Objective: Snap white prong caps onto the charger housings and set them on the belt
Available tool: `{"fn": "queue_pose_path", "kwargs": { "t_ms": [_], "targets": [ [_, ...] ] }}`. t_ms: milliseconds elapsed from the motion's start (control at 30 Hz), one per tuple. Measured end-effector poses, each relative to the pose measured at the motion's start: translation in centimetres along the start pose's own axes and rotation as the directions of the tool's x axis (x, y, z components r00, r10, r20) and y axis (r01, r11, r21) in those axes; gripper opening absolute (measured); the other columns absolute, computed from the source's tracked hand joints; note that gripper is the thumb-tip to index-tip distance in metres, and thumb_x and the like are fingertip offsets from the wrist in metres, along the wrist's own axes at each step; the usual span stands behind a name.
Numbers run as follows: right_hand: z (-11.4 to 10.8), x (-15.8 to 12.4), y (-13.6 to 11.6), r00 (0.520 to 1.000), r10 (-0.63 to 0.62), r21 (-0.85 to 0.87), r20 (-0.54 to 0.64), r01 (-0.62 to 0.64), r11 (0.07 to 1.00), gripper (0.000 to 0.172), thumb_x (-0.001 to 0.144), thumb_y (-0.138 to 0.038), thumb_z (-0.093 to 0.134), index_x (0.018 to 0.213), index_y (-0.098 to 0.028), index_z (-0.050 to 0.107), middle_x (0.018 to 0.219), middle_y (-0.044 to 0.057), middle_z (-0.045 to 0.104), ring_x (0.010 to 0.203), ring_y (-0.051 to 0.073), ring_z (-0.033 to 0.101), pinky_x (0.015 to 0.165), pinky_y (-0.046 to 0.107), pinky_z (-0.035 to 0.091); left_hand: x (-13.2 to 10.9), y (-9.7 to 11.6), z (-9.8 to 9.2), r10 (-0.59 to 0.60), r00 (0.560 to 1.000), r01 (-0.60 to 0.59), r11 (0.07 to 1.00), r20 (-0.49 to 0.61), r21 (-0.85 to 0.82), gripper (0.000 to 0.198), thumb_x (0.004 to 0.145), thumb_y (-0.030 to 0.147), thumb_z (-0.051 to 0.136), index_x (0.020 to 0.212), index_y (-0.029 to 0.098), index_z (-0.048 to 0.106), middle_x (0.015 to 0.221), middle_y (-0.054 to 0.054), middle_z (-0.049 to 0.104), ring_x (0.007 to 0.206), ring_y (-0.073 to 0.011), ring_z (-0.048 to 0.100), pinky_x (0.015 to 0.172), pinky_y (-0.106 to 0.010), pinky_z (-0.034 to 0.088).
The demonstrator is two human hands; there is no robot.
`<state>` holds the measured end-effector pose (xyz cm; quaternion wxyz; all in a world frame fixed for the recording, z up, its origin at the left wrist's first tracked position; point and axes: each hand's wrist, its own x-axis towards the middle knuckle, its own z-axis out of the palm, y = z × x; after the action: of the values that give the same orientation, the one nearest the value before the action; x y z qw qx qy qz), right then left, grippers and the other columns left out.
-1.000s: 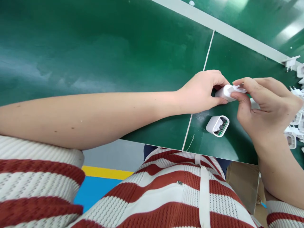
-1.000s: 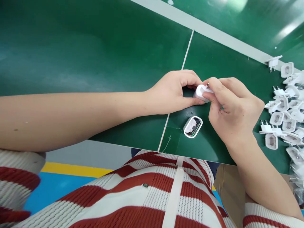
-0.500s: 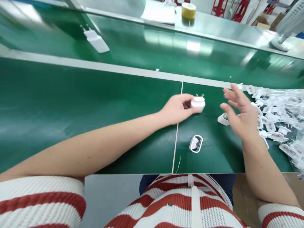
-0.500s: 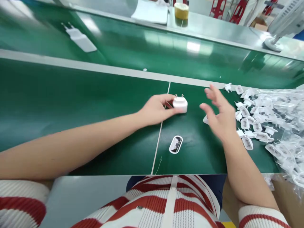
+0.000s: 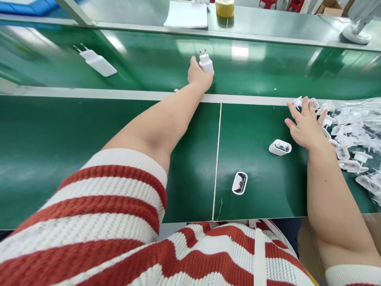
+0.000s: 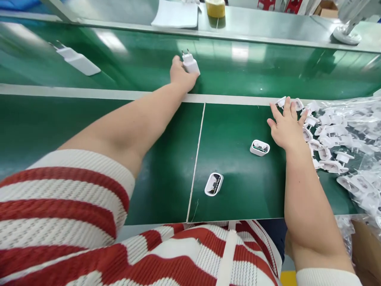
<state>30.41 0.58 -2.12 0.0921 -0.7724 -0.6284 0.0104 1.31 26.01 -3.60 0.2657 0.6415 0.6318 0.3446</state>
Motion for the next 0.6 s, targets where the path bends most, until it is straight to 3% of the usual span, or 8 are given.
{"fn": "queue_pose_path", "kwargs": {
  "t_ms": [100,167,267,333,367,433,500,600],
  "targets": [
    [0.2,0.3,0.2,0.994,0.009,0.023,0.106,-0.012,1.000,0.059,0.104,-0.043,0.044,0.160,-0.026,0.041,0.173,0.014,0.024,0.160,0.042,0.020,0.122,0.079,-0.003,-5.4,1.5,-1.2,0.138,0.989,-0.134,0.989,-0.053,0.059,0.093,0.088,0.030,0.084,0.158,0.017,0.023,0.165,-0.002,0.026,0.153,-0.0200,0.008,0.133,-0.040,-0.001],
    [0.5,0.3,0.8,0.995,-0.017,0.058,0.103,0.011,0.998,0.055,0.103,-0.043,0.048,0.155,-0.025,0.049,0.168,0.015,0.036,0.156,0.043,0.030,0.121,0.080,-0.005,-10.4,1.9,-3.2,0.276,0.959,-0.278,0.960,0.067,0.024,0.081,0.088,0.042,0.082,0.153,0.028,0.038,0.161,0.000,0.037,0.150,-0.0207,0.028,0.130,-0.037,0.020],
    [0.7,0.1,1.1,1.000,-0.019,0.108,-0.025,0.022,0.994,0.041,0.096,-0.038,0.063,0.134,-0.023,0.068,0.148,0.018,0.060,0.142,0.046,0.048,0.119,0.082,-0.001,-18.8,1.6,-6.9,0.555,0.675,-0.473,0.831,0.486,-0.292,0.079,0.077,0.069,0.079,0.141,0.030,0.055,0.147,-0.008,0.055,0.140,-0.0329,0.047,0.119,-0.046,0.040],
    [0.1,-0.1,0.4,0.994,0.023,0.115,-0.106,-0.011,0.993,0.036,0.094,-0.033,0.067,0.126,-0.017,0.072,0.136,0.021,0.066,0.136,0.045,0.054,0.120,0.078,0.012,-23.8,1.2,-8.5,0.618,0.528,-0.479,0.783,0.582,-0.397,0.103,0.054,0.073,0.091,0.140,0.028,0.055,0.142,-0.012,0.058,0.132,-0.0364,0.052,0.113,-0.050,0.046],
    [-0.4,-0.1,-0.1,0.992,0.046,0.112,-0.116,-0.033,0.993,0.038,0.095,-0.031,0.067,0.128,-0.014,0.071,0.136,0.023,0.065,0.135,0.044,0.054,0.120,0.073,0.021,-25.9,0.8,-8.8,0.617,0.514,-0.474,0.783,0.596,-0.402,0.109,0.049,0.071,0.094,0.140,0.026,0.054,0.139,-0.014,0.058,0.127,-0.0360,0.054,0.110,-0.050,0.048],
    [-1.6,0.4,-1.3,0.994,0.085,0.091,-0.066,-0.079,0.993,0.050,0.097,-0.028,0.064,0.142,-0.008,0.061,0.146,0.028,0.055,0.141,0.043,0.049,0.117,0.062,0.035,-28.8,0.1,-8.6,0.561,0.585,-0.442,0.826,0.586,-0.350,0.095,0.056,0.061,0.096,0.133,0.024,0.055,0.131,-0.013,0.061,0.118,-0.0322,0.057,0.103,-0.049,0.053],
    [-2.6,1.5,-2.0,0.991,0.131,0.074,0.020,-0.132,0.988,0.062,0.098,-0.026,0.063,0.155,-0.006,0.046,0.161,0.030,0.038,0.149,0.045,0.039,0.117,0.058,0.037,-30.1,-0.3,-7.8,0.500,0.649,-0.397,0.866,0.573,-0.306,0.064,0.072,0.047,0.091,0.122,0.023,0.059,0.120,-0.011,0.064,0.110,-0.0275,0.060,0.097,-0.045,0.055],
    [-3.2,4.0,-2.0,0.984,0.164,0.089,0.070,-0.170,0.981,0.069,0.097,-0.023,0.066,0.158,-0.004,0.037,0.167,0.032,0.024,0.152,0.046,0.034,0.119,0.058,0.032,-29.9,-0.2,-6.4,0.519,0.643,-0.392,0.855,0.564,-0.340,0.039,0.086,0.025,0.075,0.122,0.021,0.062,0.121,-0.010,0.067,0.112,-0.0243,0.063,0.102,-0.042,0.054]
  ]
}}
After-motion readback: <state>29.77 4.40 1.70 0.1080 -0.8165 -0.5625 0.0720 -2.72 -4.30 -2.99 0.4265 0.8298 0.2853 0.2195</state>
